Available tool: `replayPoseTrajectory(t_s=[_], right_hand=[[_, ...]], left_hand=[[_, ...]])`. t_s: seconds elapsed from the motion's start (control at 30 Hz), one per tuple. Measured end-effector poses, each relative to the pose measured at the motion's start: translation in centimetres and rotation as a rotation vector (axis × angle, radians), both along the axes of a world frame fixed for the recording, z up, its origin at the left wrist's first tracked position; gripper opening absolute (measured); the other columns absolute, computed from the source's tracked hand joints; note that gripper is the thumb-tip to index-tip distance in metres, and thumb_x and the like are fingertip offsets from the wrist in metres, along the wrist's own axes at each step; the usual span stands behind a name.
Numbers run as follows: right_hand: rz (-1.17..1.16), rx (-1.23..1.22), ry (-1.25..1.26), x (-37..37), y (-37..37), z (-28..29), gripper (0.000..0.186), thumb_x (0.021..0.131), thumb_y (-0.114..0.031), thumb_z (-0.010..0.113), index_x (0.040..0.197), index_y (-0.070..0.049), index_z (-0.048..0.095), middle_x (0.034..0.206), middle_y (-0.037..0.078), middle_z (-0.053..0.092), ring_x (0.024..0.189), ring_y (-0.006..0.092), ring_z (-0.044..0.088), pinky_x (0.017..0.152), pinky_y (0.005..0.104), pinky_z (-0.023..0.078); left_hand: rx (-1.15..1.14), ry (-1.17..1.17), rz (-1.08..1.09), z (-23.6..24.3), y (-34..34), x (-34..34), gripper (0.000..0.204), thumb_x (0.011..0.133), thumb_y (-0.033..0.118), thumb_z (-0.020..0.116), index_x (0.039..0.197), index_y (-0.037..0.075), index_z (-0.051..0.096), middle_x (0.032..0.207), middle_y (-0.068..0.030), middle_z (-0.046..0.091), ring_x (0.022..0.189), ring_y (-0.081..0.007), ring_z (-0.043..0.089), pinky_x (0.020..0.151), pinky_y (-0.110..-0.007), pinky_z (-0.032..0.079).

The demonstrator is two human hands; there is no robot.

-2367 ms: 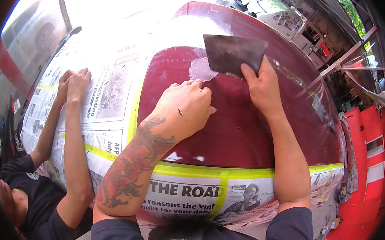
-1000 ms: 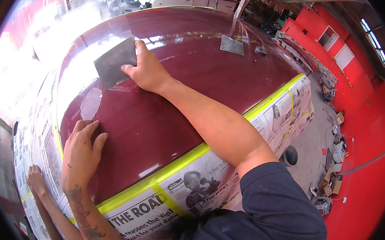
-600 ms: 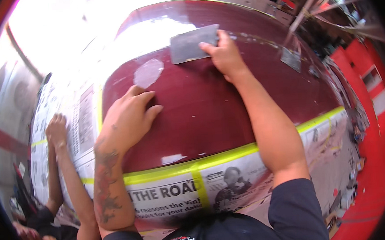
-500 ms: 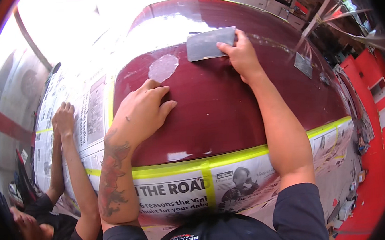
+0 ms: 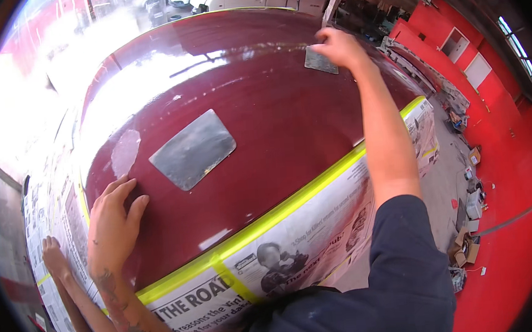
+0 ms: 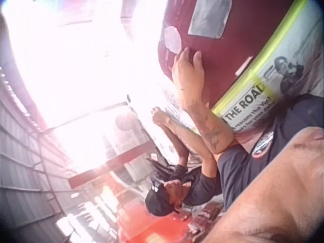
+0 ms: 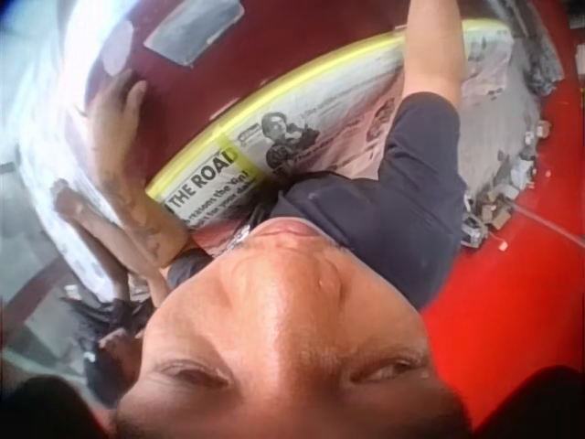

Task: The person scrapes peeling paint from a car body panel using a scraper and sandpaper, touching the surface by hand.

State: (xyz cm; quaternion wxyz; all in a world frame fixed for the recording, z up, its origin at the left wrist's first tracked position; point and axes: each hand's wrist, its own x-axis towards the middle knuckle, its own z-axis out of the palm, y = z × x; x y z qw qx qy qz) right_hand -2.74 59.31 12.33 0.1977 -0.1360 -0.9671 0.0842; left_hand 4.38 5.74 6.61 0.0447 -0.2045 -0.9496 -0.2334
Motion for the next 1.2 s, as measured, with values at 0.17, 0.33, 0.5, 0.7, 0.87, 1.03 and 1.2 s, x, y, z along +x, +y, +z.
replayPoseTrajectory(t_s=[0.17, 0.33, 0.5, 0.7, 0.87, 1.03, 1.2], right_hand=[[-0.405, 0.036, 0.084, 3.1, 18.0, -5.3, 0.086, 0.083, -0.059, 0.077, 0.142, 0.0, 0.057, 0.14, 0.031, 0.06, 0.133, 0.0407, 0.058, 0.112, 0.0471, 0.046], [-0.434, 0.051, -0.069, 3.4, 20.0, -7.2, 0.087, 0.084, -0.066, 0.073, 0.139, 0.0, 0.06, 0.14, 0.026, 0.062, 0.132, 0.0378, 0.06, 0.11, 0.0434, 0.046], [-0.315, 0.098, 0.023, 2.5, 20.2, -7.2, 0.055, 0.086, -0.052, 0.075, 0.11, -0.002, 0.076, 0.109, 0.026, 0.074, 0.109, 0.0419, 0.07, 0.095, 0.0457, 0.054], [-0.262, -0.145, 0.332, 1.0, 28.3, -8.8, 0.047, 0.097, -0.049, 0.063, 0.107, -0.006, 0.078, 0.102, 0.016, 0.078, 0.095, 0.0285, 0.073, 0.081, 0.0411, 0.054], [-0.05, -0.457, 0.515, 1.4, 25.6, -2.9, 0.066, 0.1, -0.053, 0.061, 0.143, -0.002, 0.059, 0.13, 0.005, 0.066, 0.111, 0.0147, 0.06, 0.082, 0.0281, 0.049], [0.54, -0.341, 0.245, -1.7, -5.6, 0.5, 0.058, 0.097, -0.04, 0.067, 0.141, -0.004, 0.06, 0.132, 0.01, 0.063, 0.121, 0.0186, 0.058, 0.099, 0.0355, 0.048], [1.109, -0.205, 0.003, -4.6, -25.9, -3.4, 0.053, 0.088, -0.033, 0.072, 0.128, 0.0, 0.063, 0.114, 0.02, 0.066, 0.106, 0.034, 0.065, 0.094, 0.0405, 0.051]], left_hand=[[0.008, -0.04, -0.009, -0.2, 0.4, -0.3, 0.04, 0.094, 0.017, 0.069, 0.128, -0.004, 0.067, 0.138, -0.0178, 0.063, 0.124, -0.0375, 0.062, 0.104, -0.041, 0.048], [0.055, -0.118, 0.03, -0.8, 0.5, -0.7, 0.039, 0.092, 0.012, 0.069, 0.127, -0.005, 0.066, 0.137, -0.0178, 0.064, 0.121, -0.0354, 0.064, 0.102, -0.04, 0.049], [0.038, -0.105, 0.036, -0.4, 0.6, -0.5, 0.039, 0.091, 0.008, 0.069, 0.127, -0.006, 0.066, 0.137, -0.0179, 0.064, 0.118, -0.0343, 0.065, 0.101, -0.039, 0.05], [0.001, -0.013, -0.034, 0.0, 0.2, -0.2, 0.043, 0.092, 0.015, 0.07, 0.129, -0.005, 0.066, 0.141, -0.0196, 0.062, 0.124, -0.0397, 0.062, 0.105, -0.042, 0.048], [-0.063, -0.048, 0.018, -0.3, 0.3, 0.4, 0.046, 0.094, 0.022, 0.07, 0.134, -0.001, 0.065, 0.147, -0.0191, 0.058, 0.132, -0.0392, 0.057, 0.111, -0.043, 0.046], [-0.121, 0.033, 0.009, -1.1, 0.5, 1.3, 0.048, 0.098, 0.027, 0.067, 0.137, 0.001, 0.061, 0.148, -0.019, 0.056, 0.13, -0.0396, 0.058, 0.109, -0.044, 0.048], [-0.107, -0.036, 0.032, -1.2, -0.3, 1.6, 0.046, 0.098, 0.029, 0.065, 0.135, 0.002, 0.062, 0.144, -0.0189, 0.058, 0.123, -0.0381, 0.063, 0.103, -0.045, 0.052]])
